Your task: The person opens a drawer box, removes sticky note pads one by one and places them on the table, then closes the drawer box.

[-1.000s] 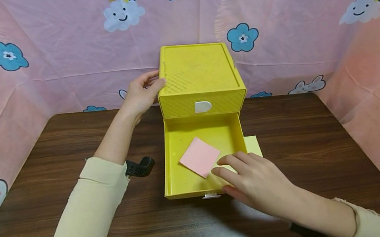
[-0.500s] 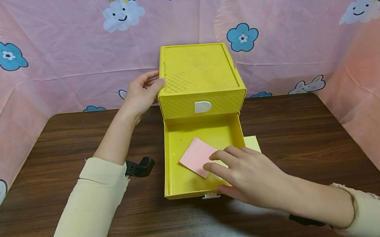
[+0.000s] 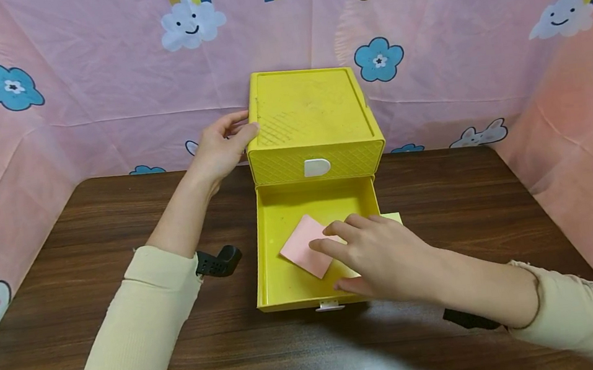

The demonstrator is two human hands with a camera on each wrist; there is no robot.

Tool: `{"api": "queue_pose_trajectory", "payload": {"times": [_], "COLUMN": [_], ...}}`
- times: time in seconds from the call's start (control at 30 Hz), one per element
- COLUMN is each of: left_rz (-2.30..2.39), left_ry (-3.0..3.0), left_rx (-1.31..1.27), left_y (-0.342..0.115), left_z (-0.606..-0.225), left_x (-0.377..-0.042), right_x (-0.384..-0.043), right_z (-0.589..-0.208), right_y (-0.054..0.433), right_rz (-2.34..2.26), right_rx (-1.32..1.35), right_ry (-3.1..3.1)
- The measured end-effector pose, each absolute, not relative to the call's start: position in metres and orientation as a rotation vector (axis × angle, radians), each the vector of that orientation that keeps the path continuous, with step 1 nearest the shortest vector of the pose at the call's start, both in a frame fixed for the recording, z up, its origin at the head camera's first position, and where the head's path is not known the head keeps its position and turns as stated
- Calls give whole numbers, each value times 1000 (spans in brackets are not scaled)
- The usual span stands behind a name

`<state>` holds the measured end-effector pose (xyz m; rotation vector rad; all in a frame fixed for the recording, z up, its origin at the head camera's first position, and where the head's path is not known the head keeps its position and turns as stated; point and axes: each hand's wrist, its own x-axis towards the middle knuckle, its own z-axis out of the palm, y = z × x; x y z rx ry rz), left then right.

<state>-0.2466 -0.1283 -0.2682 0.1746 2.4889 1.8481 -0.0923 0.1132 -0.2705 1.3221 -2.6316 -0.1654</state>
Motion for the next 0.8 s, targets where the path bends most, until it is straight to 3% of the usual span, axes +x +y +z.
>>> {"api": "queue_pose_trajectory", "payload": {"times": [0.8], "left_rz": [1842], "left_ry": [2463], "left_rx": [179], "left_y": [-129], "left_z": [-267], "left_x": [-246], "right_x": [-126], "right_z": [-270], "right_y": [87], "right_rz": [-339], "right_rx": [1308], "right_ry": [-2962]}}
